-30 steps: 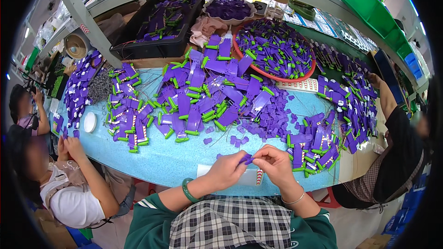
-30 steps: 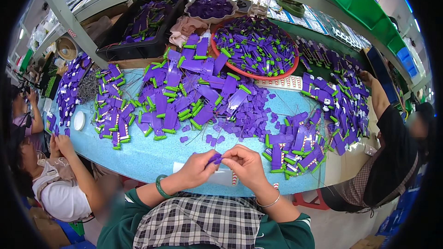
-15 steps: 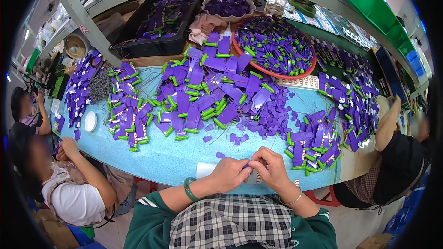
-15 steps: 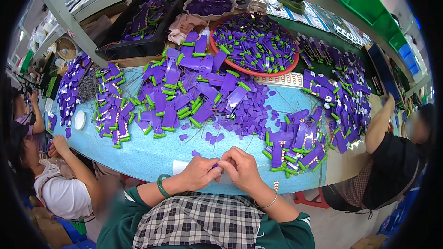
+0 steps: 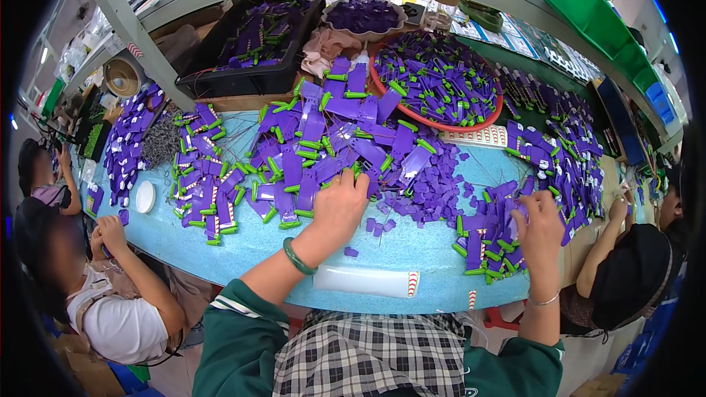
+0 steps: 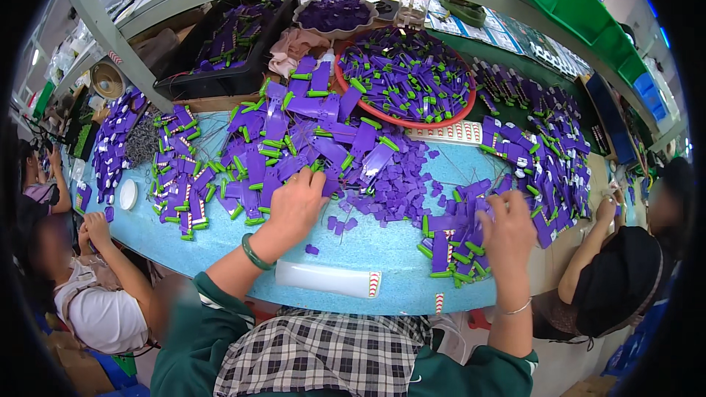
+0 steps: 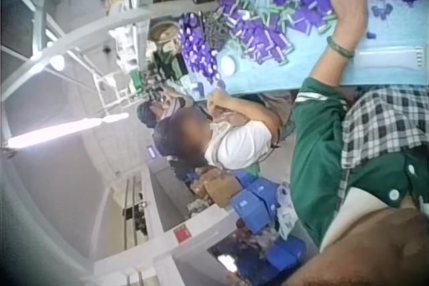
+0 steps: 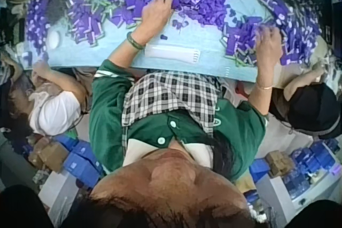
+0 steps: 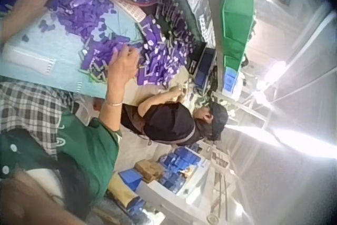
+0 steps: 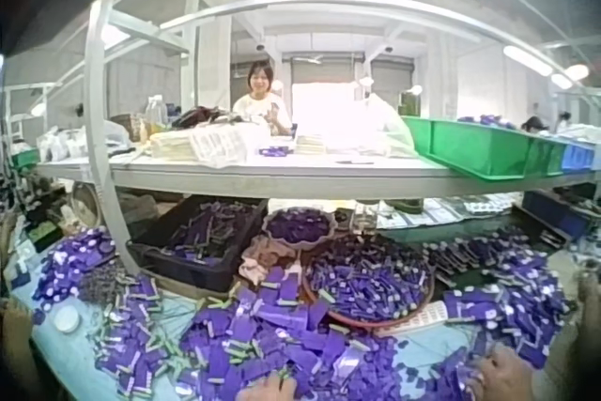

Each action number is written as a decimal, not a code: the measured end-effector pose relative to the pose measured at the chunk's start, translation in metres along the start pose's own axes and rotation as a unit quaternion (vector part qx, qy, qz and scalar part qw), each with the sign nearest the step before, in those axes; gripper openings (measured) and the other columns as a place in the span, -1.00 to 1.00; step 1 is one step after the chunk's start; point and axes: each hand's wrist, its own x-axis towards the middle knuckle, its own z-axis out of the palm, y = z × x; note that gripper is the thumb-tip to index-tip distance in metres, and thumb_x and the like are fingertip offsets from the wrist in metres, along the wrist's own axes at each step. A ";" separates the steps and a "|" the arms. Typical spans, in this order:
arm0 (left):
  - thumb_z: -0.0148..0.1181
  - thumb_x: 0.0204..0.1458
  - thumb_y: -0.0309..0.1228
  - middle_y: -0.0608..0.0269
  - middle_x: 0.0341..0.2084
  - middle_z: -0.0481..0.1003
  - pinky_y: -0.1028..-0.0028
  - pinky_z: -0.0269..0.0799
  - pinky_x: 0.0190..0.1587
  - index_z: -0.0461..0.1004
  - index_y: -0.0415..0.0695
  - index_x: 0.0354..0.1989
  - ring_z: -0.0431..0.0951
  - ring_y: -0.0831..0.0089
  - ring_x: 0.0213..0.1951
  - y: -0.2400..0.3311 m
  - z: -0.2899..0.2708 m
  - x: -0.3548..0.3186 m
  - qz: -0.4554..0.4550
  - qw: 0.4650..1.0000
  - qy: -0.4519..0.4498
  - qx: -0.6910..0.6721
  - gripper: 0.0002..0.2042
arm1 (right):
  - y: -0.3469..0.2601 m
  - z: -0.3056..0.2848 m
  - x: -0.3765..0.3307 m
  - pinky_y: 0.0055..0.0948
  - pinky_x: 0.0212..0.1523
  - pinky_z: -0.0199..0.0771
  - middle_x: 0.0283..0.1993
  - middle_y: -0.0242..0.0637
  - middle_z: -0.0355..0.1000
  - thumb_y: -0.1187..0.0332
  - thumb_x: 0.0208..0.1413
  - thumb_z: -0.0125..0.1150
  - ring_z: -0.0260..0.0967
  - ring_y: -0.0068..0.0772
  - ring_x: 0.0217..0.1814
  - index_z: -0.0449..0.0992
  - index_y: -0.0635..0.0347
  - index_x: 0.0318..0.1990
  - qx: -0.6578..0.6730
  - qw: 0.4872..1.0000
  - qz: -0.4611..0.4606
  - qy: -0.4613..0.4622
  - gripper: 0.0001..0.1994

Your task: The person sits at a table in a workshop and assembles small purple and green plastic components. They pick up a purple piece, attach a green piece to it, and place the finished unit on the table. The process is repetitive, involving picking, aligning, and snapping parts together by hand.

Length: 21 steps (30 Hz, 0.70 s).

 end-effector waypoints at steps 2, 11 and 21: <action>0.20 -0.22 -0.48 0.11 -0.42 0.41 0.39 0.51 -0.40 0.33 -0.15 -0.35 0.52 0.23 -0.37 -0.001 0.010 0.004 0.004 1.000 0.003 0.018 -0.77 | -0.012 0.017 -0.025 -0.30 -0.29 0.41 -0.33 -0.25 0.41 0.36 -0.22 0.39 0.39 -0.17 -0.28 0.53 0.15 -0.31 0.142 0.986 -0.034 -0.078 -0.74; 0.39 -0.29 -0.50 0.07 -0.28 0.41 0.29 0.46 -0.22 0.32 -0.19 -0.10 0.48 0.14 -0.18 0.002 0.022 -0.002 -0.014 0.999 -0.025 -0.029 -0.49 | -0.107 0.053 -0.094 -0.36 -0.29 0.40 -0.32 -0.36 0.34 0.38 -0.19 0.36 0.32 -0.29 -0.24 0.51 0.13 -0.28 0.282 0.927 -0.090 -0.232 -0.74; 0.33 -0.22 -0.63 0.20 -0.49 0.40 0.41 0.41 -0.32 0.16 -0.23 0.22 0.47 0.36 -0.42 -0.009 -0.030 -0.007 -0.071 0.954 0.126 -0.263 -0.28 | -0.111 0.061 -0.091 -0.37 -0.34 0.39 -0.36 -0.39 0.33 0.38 -0.19 0.36 0.32 -0.33 -0.29 0.53 0.07 -0.37 0.283 0.933 -0.079 -0.206 -0.83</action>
